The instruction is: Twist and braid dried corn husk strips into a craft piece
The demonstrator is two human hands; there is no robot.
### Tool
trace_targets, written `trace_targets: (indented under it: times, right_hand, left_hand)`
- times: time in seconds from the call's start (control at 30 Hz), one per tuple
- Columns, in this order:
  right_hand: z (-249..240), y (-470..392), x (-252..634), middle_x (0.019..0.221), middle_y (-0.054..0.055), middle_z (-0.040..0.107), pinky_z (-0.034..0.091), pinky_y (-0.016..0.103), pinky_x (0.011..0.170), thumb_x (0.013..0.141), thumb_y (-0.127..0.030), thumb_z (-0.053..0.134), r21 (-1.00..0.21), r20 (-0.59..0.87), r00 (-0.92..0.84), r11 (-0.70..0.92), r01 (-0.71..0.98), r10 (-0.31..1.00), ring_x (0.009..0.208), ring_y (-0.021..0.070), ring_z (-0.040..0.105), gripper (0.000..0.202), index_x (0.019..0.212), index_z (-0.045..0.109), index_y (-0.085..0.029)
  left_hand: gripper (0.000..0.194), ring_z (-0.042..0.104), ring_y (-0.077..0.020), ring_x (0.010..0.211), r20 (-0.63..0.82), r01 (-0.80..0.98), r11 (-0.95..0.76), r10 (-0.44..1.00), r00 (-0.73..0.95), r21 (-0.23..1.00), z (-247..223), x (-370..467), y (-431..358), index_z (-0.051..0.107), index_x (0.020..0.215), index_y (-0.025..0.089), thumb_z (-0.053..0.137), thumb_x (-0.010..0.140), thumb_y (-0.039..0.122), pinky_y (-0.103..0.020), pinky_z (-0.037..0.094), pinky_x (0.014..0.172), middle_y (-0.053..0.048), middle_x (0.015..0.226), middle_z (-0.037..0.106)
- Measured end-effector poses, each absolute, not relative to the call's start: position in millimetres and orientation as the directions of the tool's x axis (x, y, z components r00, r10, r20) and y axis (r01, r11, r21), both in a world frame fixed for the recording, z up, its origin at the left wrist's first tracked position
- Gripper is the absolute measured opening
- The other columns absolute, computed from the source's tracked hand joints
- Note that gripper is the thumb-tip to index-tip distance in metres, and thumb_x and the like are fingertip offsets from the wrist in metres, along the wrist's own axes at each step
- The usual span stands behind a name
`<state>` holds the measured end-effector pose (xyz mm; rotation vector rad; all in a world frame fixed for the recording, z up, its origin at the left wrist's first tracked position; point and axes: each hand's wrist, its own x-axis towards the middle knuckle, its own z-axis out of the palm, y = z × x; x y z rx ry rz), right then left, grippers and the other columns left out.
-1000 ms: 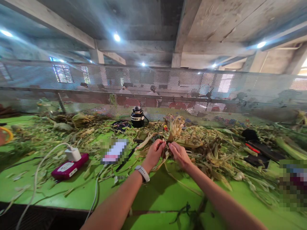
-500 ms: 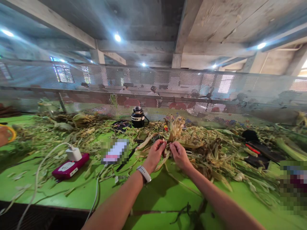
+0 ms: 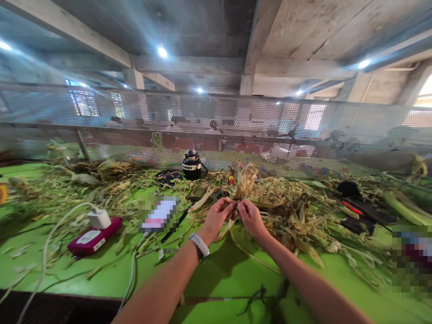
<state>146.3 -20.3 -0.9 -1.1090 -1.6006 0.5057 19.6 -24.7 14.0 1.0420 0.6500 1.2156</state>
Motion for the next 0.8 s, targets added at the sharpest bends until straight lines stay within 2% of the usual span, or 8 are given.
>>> trace_targets:
  times: [0.2,0.37,0.6,0.7,0.8]
  right_hand:
    - [0.0,-17.4,151.0,0.053,-0.006,0.032,0.027,0.023,0.048,0.081,-0.045,0.039,-0.800,0.515,0.062,0.455,0.391,0.855,0.050,0.0093,0.030,0.031,0.060,0.036,-0.021]
    - [1.5,-19.1,153.7,0.054,-0.006,0.033,0.027,0.023,0.048,0.084,-0.050,0.036,-0.834,0.422,-0.058,0.412,0.367,0.905,0.051,0.0095,0.031,0.038,0.060,0.035,-0.021]
    - [0.2,-23.3,145.2,0.054,-0.006,0.034,0.027,0.023,0.050,0.083,-0.048,0.039,-0.762,0.542,-0.025,0.503,0.408,0.840,0.051,0.0096,0.031,0.035,0.061,0.037,-0.021]
    - [-1.1,-22.4,144.3,0.053,-0.006,0.033,0.028,0.023,0.048,0.083,-0.048,0.039,-0.785,0.521,0.001,0.479,0.393,0.854,0.050,0.0095,0.031,0.035,0.061,0.037,-0.021]
    - [-3.4,-19.4,145.1,0.054,-0.006,0.036,0.030,0.023,0.049,0.082,-0.052,0.038,-0.832,0.474,-0.009,0.451,0.321,0.880,0.050,0.0099,0.033,0.036,0.063,0.038,-0.022]
  left_hand:
    - [0.039,0.048,-0.0081,0.061,0.085,-0.452,0.051,0.958,0.274,0.890,14.8,17.3,-24.6,0.056,0.072,0.017,0.080,0.050,0.039,-0.022,0.042,0.063,0.003,0.069,0.054]
    - [0.037,0.047,-0.0085,0.058,0.142,-0.407,-0.023,0.954,0.264,0.913,15.2,16.1,-23.1,0.058,0.073,0.017,0.077,0.054,0.042,-0.022,0.041,0.059,0.003,0.066,0.054]
    - [0.034,0.044,-0.0058,0.054,0.181,-0.422,-0.079,0.961,0.208,0.903,8.3,18.7,-19.5,0.057,0.073,0.015,0.075,0.059,0.039,-0.019,0.037,0.054,0.004,0.060,0.053]
    - [0.035,0.048,-0.0061,0.055,0.145,-0.464,-0.039,0.970,0.196,0.885,6.7,18.0,-18.3,0.057,0.075,0.015,0.077,0.057,0.038,-0.019,0.040,0.057,0.004,0.064,0.055]
    - [0.035,0.052,-0.0081,0.057,0.031,-0.505,0.100,0.969,0.244,0.858,7.4,15.4,-19.1,0.056,0.075,0.017,0.076,0.058,0.040,-0.022,0.043,0.061,0.004,0.064,0.056]
